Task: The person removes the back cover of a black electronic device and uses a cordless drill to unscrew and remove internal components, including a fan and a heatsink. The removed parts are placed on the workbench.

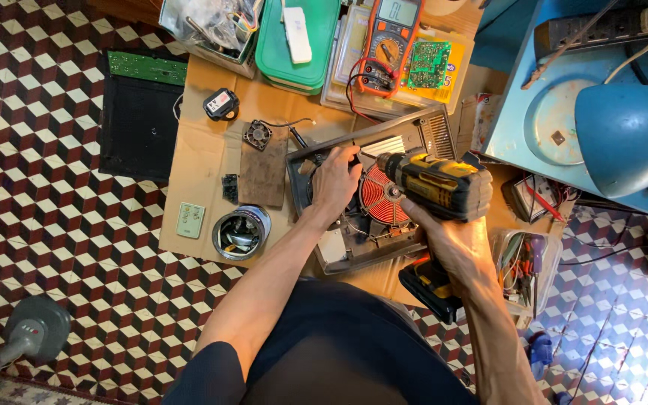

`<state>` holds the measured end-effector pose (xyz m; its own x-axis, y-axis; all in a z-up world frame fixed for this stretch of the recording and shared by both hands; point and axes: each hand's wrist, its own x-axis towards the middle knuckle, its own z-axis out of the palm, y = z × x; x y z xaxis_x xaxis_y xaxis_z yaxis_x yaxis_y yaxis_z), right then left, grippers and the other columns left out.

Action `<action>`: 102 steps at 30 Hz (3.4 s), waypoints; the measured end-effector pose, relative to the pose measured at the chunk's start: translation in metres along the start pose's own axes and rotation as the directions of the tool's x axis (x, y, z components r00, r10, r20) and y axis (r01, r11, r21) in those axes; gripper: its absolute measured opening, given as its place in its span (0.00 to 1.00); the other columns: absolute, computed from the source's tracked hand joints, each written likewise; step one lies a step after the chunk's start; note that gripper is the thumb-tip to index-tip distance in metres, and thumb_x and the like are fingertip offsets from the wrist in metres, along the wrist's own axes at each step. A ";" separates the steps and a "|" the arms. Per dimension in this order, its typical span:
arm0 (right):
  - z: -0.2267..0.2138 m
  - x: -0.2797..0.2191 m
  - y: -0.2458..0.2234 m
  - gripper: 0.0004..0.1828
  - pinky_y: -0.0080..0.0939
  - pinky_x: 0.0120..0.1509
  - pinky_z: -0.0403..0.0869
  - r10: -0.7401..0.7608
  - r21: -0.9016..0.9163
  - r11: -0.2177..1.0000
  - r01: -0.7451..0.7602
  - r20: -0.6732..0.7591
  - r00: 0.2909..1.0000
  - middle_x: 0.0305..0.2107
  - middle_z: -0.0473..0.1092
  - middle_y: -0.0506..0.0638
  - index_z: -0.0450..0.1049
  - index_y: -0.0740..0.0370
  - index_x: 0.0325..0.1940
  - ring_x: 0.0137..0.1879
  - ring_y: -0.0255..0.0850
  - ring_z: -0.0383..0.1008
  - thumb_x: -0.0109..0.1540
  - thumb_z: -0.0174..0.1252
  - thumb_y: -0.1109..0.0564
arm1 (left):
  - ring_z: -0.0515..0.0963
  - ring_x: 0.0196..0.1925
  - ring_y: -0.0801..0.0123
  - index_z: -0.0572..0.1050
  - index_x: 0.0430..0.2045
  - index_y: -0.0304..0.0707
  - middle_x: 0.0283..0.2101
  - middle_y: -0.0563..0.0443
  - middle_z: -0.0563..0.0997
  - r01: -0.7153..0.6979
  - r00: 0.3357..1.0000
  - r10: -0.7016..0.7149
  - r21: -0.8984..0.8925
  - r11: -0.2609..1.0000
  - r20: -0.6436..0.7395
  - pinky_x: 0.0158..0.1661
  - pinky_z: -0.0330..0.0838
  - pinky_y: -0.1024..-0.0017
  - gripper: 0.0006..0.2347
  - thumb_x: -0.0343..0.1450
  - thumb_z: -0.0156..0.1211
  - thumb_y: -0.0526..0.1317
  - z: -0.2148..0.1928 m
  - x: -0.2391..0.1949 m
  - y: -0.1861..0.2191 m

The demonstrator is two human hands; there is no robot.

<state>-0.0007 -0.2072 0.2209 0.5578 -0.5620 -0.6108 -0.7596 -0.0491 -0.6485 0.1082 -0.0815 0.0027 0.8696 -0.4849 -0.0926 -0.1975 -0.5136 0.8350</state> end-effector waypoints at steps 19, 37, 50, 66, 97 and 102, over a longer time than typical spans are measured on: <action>0.002 0.027 0.002 0.25 0.46 0.33 0.75 0.008 -0.365 0.931 0.024 0.084 0.996 0.25 0.75 0.52 0.78 0.59 0.48 0.28 0.41 0.75 0.57 0.67 0.39 | 0.84 0.23 0.69 0.78 0.49 0.35 0.38 0.43 0.88 0.328 0.944 -0.291 -0.384 0.863 0.153 0.26 0.78 0.71 0.17 0.68 0.64 0.41 0.002 0.009 0.002; 0.016 0.034 -0.013 0.23 0.40 0.47 0.76 -0.515 -0.228 0.803 0.551 0.202 0.833 0.41 0.78 0.49 0.76 0.61 0.56 0.42 0.35 0.76 0.59 0.69 0.50 | 0.86 0.37 0.58 0.77 0.49 0.46 0.40 0.48 0.86 0.225 0.974 -0.219 -0.114 0.968 0.063 0.35 0.78 0.62 0.14 0.71 0.63 0.44 0.014 0.005 -0.010; 0.016 0.029 -0.006 0.25 0.40 0.50 0.76 -0.383 -0.244 0.880 0.408 0.146 0.912 0.43 0.79 0.49 0.77 0.61 0.55 0.45 0.36 0.77 0.56 0.70 0.51 | 0.83 0.35 0.53 0.76 0.41 0.45 0.37 0.49 0.82 -0.173 0.955 0.169 0.004 0.985 -0.242 0.33 0.77 0.61 0.06 0.73 0.62 0.40 0.013 -0.006 -0.009; 0.007 -0.028 -0.008 0.25 0.37 0.33 0.72 -0.082 -0.086 0.993 0.078 -0.049 0.995 0.31 0.77 0.49 0.78 0.59 0.54 0.29 0.32 0.71 0.56 0.71 0.48 | 0.83 0.30 0.58 0.76 0.37 0.43 0.35 0.49 0.82 -0.281 0.947 0.291 0.088 0.956 -0.139 0.31 0.78 0.65 0.05 0.73 0.63 0.41 0.014 0.005 -0.019; -0.045 -0.137 0.163 0.18 0.35 0.33 0.75 0.261 0.580 0.810 0.093 -0.498 0.827 0.40 0.78 0.58 0.74 0.67 0.55 0.29 0.36 0.74 0.60 0.63 0.62 | 0.40 0.78 0.35 0.45 0.72 0.41 0.75 0.28 0.41 -0.321 0.911 0.139 0.456 0.830 0.388 0.69 0.30 0.34 0.61 0.47 0.81 0.61 0.062 -0.029 0.079; -0.044 -0.136 0.162 0.18 0.36 0.31 0.75 0.269 0.575 0.815 0.066 -0.478 0.836 0.38 0.78 0.58 0.75 0.67 0.54 0.28 0.36 0.73 0.60 0.63 0.62 | 0.47 0.76 0.33 0.46 0.73 0.45 0.75 0.29 0.44 -0.371 0.913 0.250 0.400 0.838 0.323 0.71 0.37 0.37 0.61 0.46 0.83 0.56 0.060 -0.033 0.075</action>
<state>-0.2141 -0.1747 0.2187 0.1024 -0.8777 -0.4682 -0.3901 0.3975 -0.8305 0.0376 -0.1469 0.0359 0.5984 -0.7996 -0.0509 -0.6689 -0.5335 0.5176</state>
